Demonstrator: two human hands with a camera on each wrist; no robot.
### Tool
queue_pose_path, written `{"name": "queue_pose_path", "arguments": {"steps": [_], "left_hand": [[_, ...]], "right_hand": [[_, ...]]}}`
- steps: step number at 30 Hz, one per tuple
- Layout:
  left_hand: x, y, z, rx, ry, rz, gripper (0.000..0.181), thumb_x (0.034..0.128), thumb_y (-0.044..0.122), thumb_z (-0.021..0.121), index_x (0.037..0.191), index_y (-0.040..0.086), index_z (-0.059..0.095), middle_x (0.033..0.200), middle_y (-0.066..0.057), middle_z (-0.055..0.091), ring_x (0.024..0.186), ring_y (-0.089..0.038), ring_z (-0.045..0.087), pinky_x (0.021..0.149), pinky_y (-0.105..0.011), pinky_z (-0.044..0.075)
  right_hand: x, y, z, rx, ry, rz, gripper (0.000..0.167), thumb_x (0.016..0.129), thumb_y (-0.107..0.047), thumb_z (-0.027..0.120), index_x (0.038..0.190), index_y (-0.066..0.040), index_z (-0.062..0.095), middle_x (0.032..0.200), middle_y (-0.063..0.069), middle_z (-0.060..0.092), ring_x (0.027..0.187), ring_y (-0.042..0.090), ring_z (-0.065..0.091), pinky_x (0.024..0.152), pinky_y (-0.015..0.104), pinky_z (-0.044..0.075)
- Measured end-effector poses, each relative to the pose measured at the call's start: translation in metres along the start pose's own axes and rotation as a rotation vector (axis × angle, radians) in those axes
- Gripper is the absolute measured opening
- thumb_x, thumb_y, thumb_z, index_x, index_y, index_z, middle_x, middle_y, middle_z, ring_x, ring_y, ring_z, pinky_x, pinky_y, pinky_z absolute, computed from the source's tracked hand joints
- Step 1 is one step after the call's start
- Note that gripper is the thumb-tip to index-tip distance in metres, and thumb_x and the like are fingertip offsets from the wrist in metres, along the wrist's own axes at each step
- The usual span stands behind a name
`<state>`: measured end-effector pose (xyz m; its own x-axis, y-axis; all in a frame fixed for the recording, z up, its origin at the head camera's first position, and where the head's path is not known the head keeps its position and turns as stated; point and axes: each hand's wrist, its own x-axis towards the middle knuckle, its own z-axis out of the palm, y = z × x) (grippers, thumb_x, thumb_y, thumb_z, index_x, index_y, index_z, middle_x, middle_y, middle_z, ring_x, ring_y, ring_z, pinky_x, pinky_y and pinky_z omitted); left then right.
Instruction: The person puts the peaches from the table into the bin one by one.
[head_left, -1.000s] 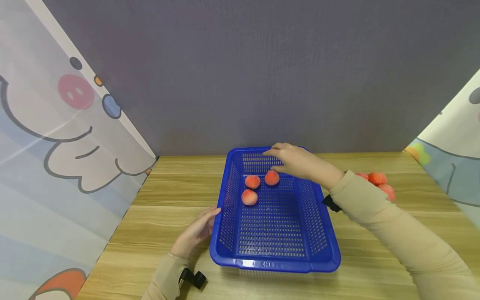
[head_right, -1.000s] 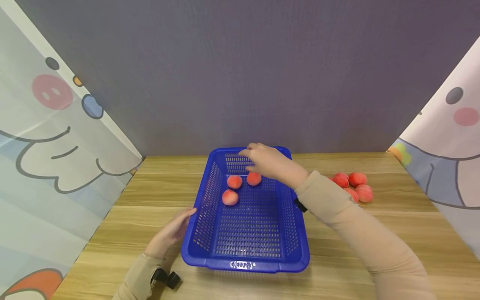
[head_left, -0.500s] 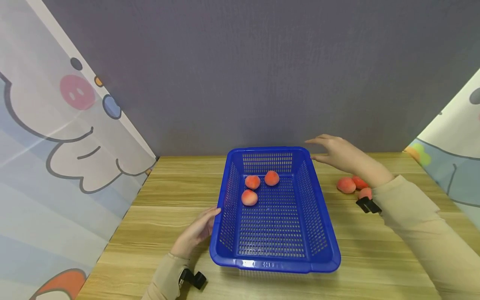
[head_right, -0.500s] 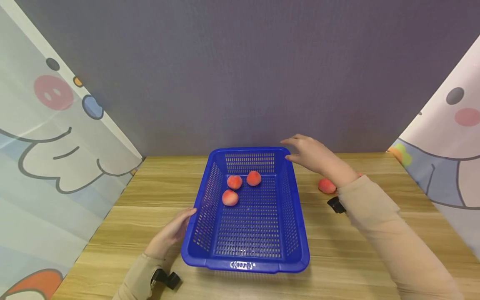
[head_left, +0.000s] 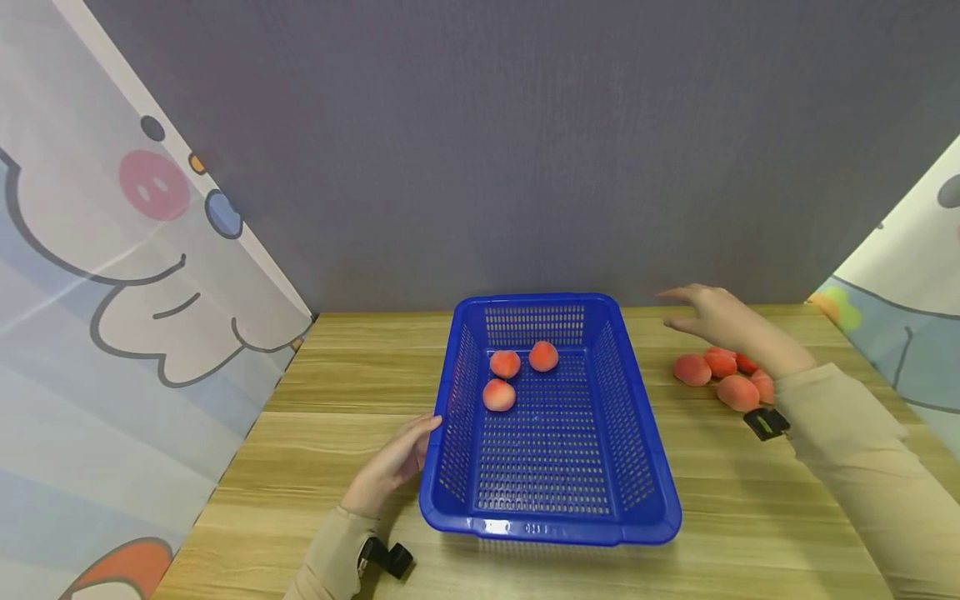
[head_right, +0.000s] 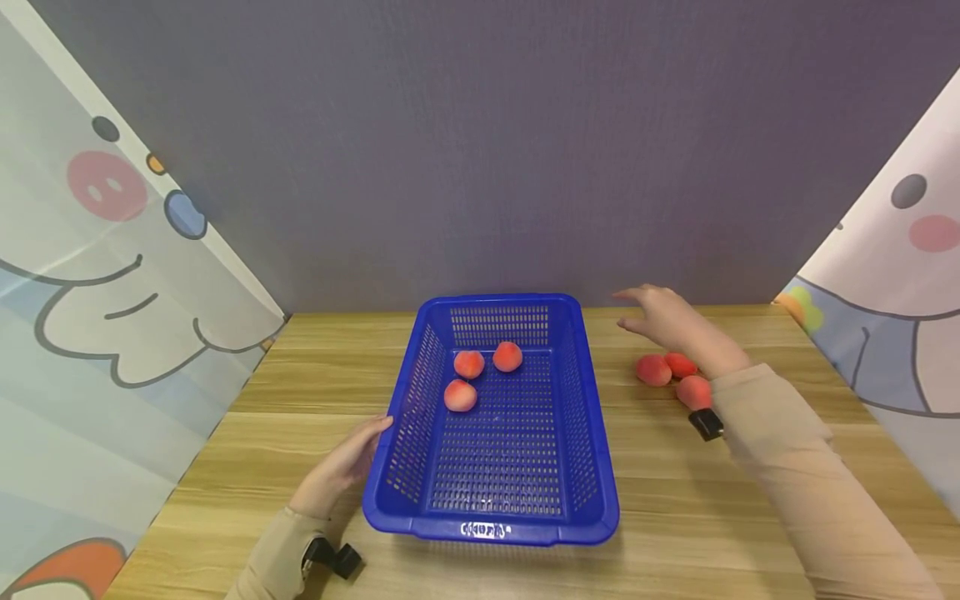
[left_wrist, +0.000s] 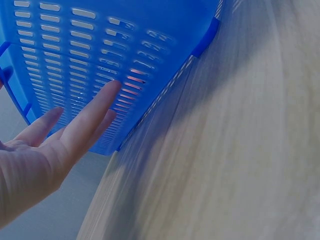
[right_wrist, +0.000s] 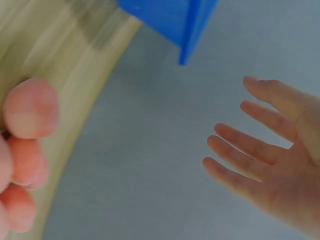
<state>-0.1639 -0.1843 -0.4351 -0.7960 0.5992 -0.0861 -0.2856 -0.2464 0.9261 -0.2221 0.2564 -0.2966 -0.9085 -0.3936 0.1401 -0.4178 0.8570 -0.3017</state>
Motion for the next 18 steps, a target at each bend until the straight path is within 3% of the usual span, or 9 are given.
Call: {"name": "queue_pose_path", "arguments": {"steps": [10,18], "left_hand": [[0.000,0.003,0.002,-0.011,-0.002,-0.010,0.031,0.0971,0.009,0.023,0.112,0.008,0.050,0.093,-0.001,0.065,0.081,-0.012,0.062,0.071,-0.027,0.051],[0.001,0.000,0.001,-0.003,0.008,0.000,0.025,0.0967,0.013,0.029,0.108,0.010,0.052,0.091,0.001,0.065,0.080,-0.011,0.062,0.071,-0.026,0.051]], "right_hand": [[-0.006,0.031,0.017,0.085,-0.064,0.097,0.042,0.087,-0.014,0.054,0.120,0.011,0.045,0.117,0.034,0.046,0.108,0.048,0.041,0.088,0.057,0.034],[-0.009,0.046,0.034,0.086,-0.074,0.101,0.043,0.085,-0.011,0.055,0.119,0.013,0.045,0.113,0.036,0.047,0.102,0.049,0.046,0.085,0.057,0.038]]}}
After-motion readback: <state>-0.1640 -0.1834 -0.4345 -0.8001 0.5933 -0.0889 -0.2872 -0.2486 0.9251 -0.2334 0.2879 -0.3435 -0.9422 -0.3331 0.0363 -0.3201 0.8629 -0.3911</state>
